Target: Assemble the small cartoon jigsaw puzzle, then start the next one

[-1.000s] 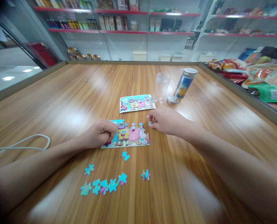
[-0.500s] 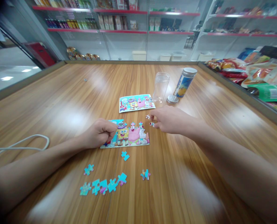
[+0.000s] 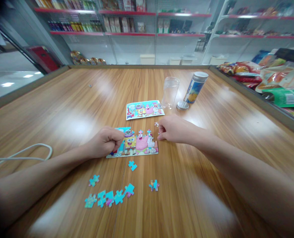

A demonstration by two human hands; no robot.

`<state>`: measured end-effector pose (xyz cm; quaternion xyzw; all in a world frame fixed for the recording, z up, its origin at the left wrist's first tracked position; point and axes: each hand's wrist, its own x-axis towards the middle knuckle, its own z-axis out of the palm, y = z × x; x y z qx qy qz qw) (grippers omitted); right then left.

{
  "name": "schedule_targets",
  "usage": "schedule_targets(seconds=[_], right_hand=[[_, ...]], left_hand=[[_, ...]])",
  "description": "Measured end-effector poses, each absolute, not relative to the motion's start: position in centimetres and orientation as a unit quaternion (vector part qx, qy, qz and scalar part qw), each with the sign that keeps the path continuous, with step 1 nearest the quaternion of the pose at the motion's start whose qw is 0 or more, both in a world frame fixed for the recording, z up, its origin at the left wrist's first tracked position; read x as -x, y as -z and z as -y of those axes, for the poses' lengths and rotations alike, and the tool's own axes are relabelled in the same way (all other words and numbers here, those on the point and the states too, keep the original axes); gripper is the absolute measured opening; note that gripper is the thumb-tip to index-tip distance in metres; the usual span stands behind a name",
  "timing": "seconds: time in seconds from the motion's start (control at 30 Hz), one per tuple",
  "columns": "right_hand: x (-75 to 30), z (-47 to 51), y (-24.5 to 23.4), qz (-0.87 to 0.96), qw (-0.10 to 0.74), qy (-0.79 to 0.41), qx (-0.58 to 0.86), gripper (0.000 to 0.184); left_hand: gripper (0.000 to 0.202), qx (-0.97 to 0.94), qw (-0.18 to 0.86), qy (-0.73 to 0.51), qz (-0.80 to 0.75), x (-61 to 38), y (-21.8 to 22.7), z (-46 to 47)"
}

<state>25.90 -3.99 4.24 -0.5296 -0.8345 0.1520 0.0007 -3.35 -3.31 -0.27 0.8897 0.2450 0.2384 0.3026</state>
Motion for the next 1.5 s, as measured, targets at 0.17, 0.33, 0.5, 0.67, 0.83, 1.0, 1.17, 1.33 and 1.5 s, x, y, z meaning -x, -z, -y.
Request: schedule_targets(seconds=[0.17,0.33,0.5,0.67,0.83,1.0,1.17,1.33,1.5], right_hand=[[-25.8,3.7,-4.0,0.820,0.023,-0.171,0.546,0.022],[-26.0,3.6,-3.7,0.833,0.014,-0.136,0.537,0.016],[-25.9,3.6,-3.8,0.813,0.067,-0.195,0.545,0.015],[-25.6,3.0,-3.4,0.714,0.171,-0.405,0.546,0.016],[-26.4,1.8,-2.4,0.632,0.211,-0.521,0.533,0.032],[-26.9,1.4,-1.7,0.624,0.215,-0.551,0.510,0.034],[-26.8,1.6,-1.6,0.632,0.211,-0.538,0.516,0.036],[-26.5,1.8,-1.7,0.637,0.220,-0.532,0.514,0.038],[-26.4,1.9,-1.5,0.640,0.227,-0.515,0.523,0.041]], left_hand=[[0.020,-0.888,0.303,-0.243,-0.245,3.3,0.2,3.4],[0.019,-0.889,0.301,-0.243,-0.245,3.3,0.1,3.4],[0.020,-0.891,0.299,-0.244,-0.241,3.3,0.1,3.4],[0.019,-0.889,0.302,-0.247,-0.242,3.3,0.3,3.4],[0.019,-0.891,0.296,-0.251,-0.237,3.2,0.2,3.4],[0.020,-0.893,0.294,-0.244,-0.237,3.3,0.2,3.3],[0.020,-0.893,0.294,-0.243,-0.237,3.3,0.2,3.3],[0.020,-0.892,0.295,-0.245,-0.239,3.3,0.2,3.3],[0.020,-0.892,0.296,-0.241,-0.240,3.3,0.1,3.3]])
